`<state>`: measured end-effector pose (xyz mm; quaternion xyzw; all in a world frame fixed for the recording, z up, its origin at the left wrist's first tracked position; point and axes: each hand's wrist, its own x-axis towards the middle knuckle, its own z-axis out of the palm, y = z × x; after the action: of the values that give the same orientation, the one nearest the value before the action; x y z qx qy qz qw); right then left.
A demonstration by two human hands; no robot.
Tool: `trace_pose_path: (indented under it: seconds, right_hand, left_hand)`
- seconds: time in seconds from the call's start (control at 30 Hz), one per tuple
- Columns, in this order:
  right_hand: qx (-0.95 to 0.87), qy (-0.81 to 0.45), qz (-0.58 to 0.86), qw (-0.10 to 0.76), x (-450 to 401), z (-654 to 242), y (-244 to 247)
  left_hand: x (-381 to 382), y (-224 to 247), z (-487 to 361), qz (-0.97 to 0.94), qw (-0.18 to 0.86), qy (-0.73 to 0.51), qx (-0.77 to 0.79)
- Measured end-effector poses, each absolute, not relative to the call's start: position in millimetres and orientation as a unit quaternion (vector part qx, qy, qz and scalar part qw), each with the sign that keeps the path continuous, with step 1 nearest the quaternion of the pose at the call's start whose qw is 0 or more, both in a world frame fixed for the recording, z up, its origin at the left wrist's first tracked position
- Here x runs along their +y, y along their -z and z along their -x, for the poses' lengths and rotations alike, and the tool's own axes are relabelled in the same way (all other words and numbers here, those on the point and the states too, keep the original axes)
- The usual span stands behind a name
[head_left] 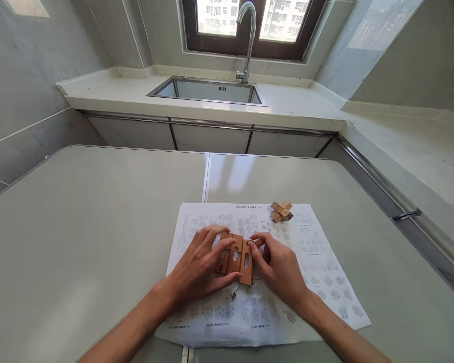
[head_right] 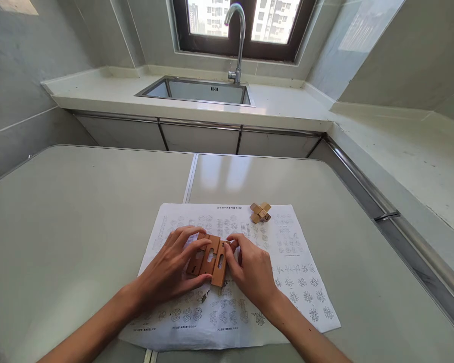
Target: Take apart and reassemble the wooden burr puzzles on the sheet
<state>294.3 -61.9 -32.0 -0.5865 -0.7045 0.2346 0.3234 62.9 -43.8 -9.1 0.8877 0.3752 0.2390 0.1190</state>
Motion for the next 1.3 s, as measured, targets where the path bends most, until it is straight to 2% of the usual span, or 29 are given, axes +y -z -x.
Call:
trace_pose_path:
  seconds: [0.23,0.9,1.3]
  right_hand:
    - [-0.717,-0.243,0.564,0.331,-62,-292,33]
    - [-0.743,-0.225,0.542,0.323,-65,-286,33]
    - [-0.732,-0.242,0.549,0.322,-65,-287,35]
  left_hand:
    - [-42,14,-60,-0.915,0.151,-0.188,0.322]
    - [-41,12,-65,-0.902,0.173,-0.217,0.331]
    - [-32,14,-52,-0.866,0.088,-0.230,0.434]
